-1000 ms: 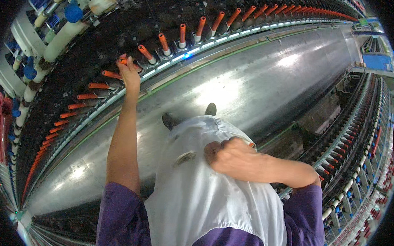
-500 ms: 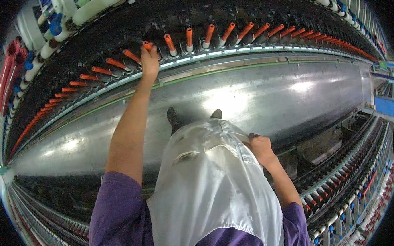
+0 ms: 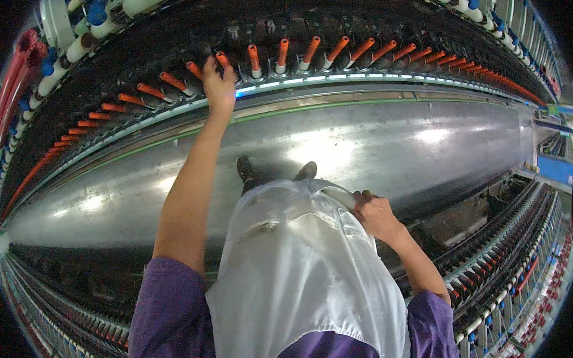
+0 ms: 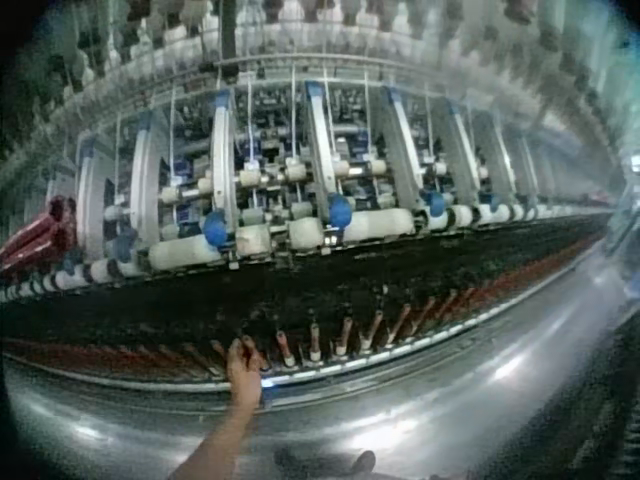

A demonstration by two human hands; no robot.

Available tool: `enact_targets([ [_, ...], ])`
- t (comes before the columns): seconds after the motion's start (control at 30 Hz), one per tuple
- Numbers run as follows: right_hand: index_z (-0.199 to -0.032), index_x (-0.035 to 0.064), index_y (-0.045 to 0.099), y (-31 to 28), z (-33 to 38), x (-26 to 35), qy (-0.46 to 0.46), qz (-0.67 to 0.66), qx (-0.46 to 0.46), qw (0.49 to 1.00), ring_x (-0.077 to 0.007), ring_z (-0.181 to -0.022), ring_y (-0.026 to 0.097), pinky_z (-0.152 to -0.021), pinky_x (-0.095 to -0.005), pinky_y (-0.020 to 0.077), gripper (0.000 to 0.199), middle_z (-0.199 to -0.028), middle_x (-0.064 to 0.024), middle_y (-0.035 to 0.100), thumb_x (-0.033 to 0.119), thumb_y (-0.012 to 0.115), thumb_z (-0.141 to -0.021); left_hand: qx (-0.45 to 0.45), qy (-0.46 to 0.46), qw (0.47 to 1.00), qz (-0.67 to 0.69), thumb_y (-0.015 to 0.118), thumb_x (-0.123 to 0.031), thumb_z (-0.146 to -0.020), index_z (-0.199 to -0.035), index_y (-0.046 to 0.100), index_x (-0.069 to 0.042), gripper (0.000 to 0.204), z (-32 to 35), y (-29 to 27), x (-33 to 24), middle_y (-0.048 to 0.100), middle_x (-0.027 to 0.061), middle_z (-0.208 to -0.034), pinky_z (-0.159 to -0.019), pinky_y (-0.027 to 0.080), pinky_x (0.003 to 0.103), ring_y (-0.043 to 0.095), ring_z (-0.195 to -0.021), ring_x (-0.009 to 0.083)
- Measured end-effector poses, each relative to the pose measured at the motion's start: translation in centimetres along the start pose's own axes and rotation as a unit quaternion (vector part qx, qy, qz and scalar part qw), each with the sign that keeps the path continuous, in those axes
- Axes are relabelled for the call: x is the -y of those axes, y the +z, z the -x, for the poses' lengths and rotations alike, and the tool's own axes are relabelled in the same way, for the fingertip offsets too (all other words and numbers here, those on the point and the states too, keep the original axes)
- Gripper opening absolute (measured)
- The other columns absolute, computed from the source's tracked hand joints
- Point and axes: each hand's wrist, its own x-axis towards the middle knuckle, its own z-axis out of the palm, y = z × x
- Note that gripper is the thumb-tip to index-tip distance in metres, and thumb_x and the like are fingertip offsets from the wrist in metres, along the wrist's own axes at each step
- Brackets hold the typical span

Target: The person threads white yarn through a row of orange spindles on a spinning machine, repeatedly picking up spools, guiding the thread through guides, and attaching them to the spindles. The person moves along the machine, handling multiple spindles in sequence.

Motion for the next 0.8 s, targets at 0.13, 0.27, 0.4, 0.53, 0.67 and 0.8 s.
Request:
enact_targets([
  [0.13,-0.098,-0.0059,0.059,1.1,-2.2,1.3,0.02,0.07,-0.033,0.997,-0.0323,-0.06,0.062,-0.049,-0.0401,0.0485,0.03,-0.069,-0.0196,0.061,0.022,0.058,-0.087,0.029,-0.011,0.997,-0.064,0.059,-0.01,-0.089,-0.122,0.047,0.005,0.039,7.8,-0.7,-0.2,0.056,0.0207,-0.117,-0.09,0.043,0.036,0.057,-0.102,0.03],
  [0.27,-0.099,-0.0012,0.064,-1.7,-6.9,3.7,0.11,0.03,-0.022,0.993,-0.0293,-0.055,0.063,-0.048,-0.0371,0.0481,0.025,-0.062,-0.0166,0.06,0.02,0.059,-0.087,0.325,-0.152,0.929,0.088,0.054,-0.014,-0.093,-0.107,0.061,0.001,0.021,14.8,-2.4,-2.4,0.065,0.0093,-0.095,-0.079,0.048,0.031,0.062,-0.086,0.0193],
  [0.4,-0.098,-0.0025,0.066,-13.0,-3.4,6.5,0.252,-0.185,-0.275,0.909,-0.0101,-0.045,0.046,-0.045,-0.0246,0.04,0.021,-0.054,-0.0061,0.054,0.01,0.063,-0.082,0.57,-0.221,0.78,0.134,0.044,-0.027,-0.099,-0.111,0.06,0.0,0.034,15.9,-6.1,-8.1,0.065,0.0091,-0.101,-0.079,0.05,0.029,0.064,-0.087,0.0153],
  [0.53,-0.104,-0.0033,0.063,-17.0,-3.2,9.4,-0.073,0.097,-0.359,0.925,-0.0156,-0.055,0.056,-0.051,-0.0254,0.0447,0.029,-0.07,-0.0059,0.06,0.007,0.065,-0.077,0.533,-0.337,0.677,0.378,0.042,-0.038,-0.099,-0.121,0.053,0.001,0.047,15.2,-6.6,-15.1,0.063,0.0114,-0.111,-0.082,0.05,0.03,0.061,-0.098,0.0175],
  [0.67,-0.105,-0.0044,0.059,-9.4,-9.3,12.0,-0.255,0.047,-0.235,0.937,-0.0198,-0.06,0.059,-0.05,-0.0302,0.0479,0.029,-0.08,-0.0089,0.061,0.009,0.064,-0.08,0.343,-0.484,0.628,0.504,0.041,-0.046,-0.097,-0.126,0.047,0.001,0.056,11.5,-6.1,-16.5,0.06,0.0093,-0.098,-0.078,0.051,0.032,0.059,-0.091,0.0173],
  [0.8,-0.106,-0.0026,0.062,-6.8,-11.8,9.5,-0.212,-0.113,-0.31,0.92,-0.0157,-0.055,0.056,-0.049,-0.0284,0.0461,0.023,-0.072,-0.0083,0.059,0.006,0.06,-0.085,0.391,-0.467,0.608,0.509,0.036,-0.054,-0.095,-0.125,0.046,0.001,0.063,9.3,-8.0,-14.2,0.054,0.0062,-0.077,-0.056,0.044,0.028,0.051,-0.063,0.0136],
])
